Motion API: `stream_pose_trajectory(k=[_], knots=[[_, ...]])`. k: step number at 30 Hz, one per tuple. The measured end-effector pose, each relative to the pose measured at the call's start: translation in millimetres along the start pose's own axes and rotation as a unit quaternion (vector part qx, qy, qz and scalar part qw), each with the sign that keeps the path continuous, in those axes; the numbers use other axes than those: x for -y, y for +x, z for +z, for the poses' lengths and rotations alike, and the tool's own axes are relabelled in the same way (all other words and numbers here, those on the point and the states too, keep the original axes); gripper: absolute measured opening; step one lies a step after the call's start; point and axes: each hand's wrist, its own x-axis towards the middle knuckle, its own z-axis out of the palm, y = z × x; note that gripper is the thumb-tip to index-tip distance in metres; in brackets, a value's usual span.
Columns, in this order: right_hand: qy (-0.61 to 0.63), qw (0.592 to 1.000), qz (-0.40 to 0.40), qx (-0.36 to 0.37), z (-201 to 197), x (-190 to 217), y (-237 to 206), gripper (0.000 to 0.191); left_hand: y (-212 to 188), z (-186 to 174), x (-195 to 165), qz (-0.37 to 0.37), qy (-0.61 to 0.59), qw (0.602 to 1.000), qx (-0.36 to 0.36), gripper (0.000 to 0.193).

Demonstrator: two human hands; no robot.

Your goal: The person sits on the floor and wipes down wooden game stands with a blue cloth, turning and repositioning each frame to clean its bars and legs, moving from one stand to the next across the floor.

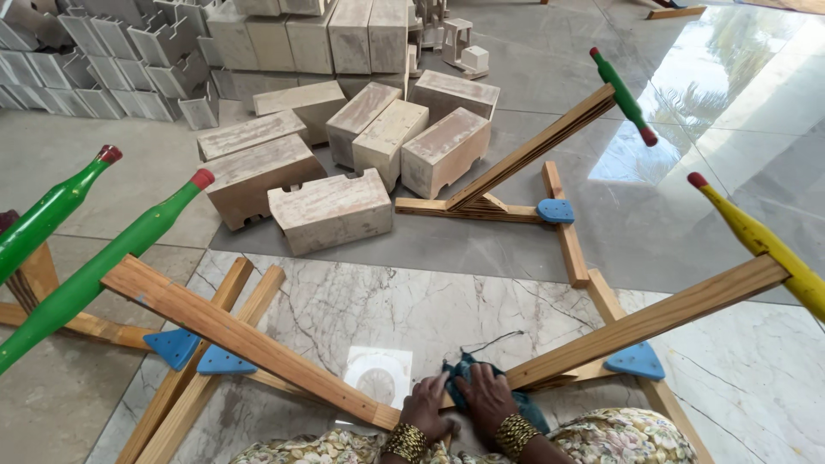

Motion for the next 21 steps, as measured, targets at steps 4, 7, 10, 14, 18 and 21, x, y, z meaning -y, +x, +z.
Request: stream_pose_trajectory(k=[4,7,10,14,18,21], knots=[[0.024,0.993,-0.065,-0.093,12.3,4.8,0.0,0.065,-1.1,-3.1,-1.0,-0.04,0.057,0.997,0.043,0.114],[0.003,0.99,-0.078,-0.12,26.1,2.1,-1.5,0.045,3.3,5.5,4.8,-0.057,0.109,0.989,0.084,0.109],[-0.004,0.982,-0.084,-0.168,34.6,-0.9,-0.9,0.04,7.8,17.9,11.2,0.021,0.105,0.992,-0.07,0.086],[0.132,0.977,-0.028,-0.167,35.1,-5.7,-2.4,0.044,10.0,21.6,12.3,0.034,0.097,0.992,-0.079,0.087],[0.391,0.832,0.053,-0.39,37.6,-24.7,-26.8,0.056,12.7,15.8,7.4,0.028,0.084,0.99,-0.113,0.104],[0.445,0.687,0.191,-0.542,44.2,-59.0,-60.0,0.043,16.4,14.8,4.7,0.017,0.093,0.99,-0.103,0.1]])
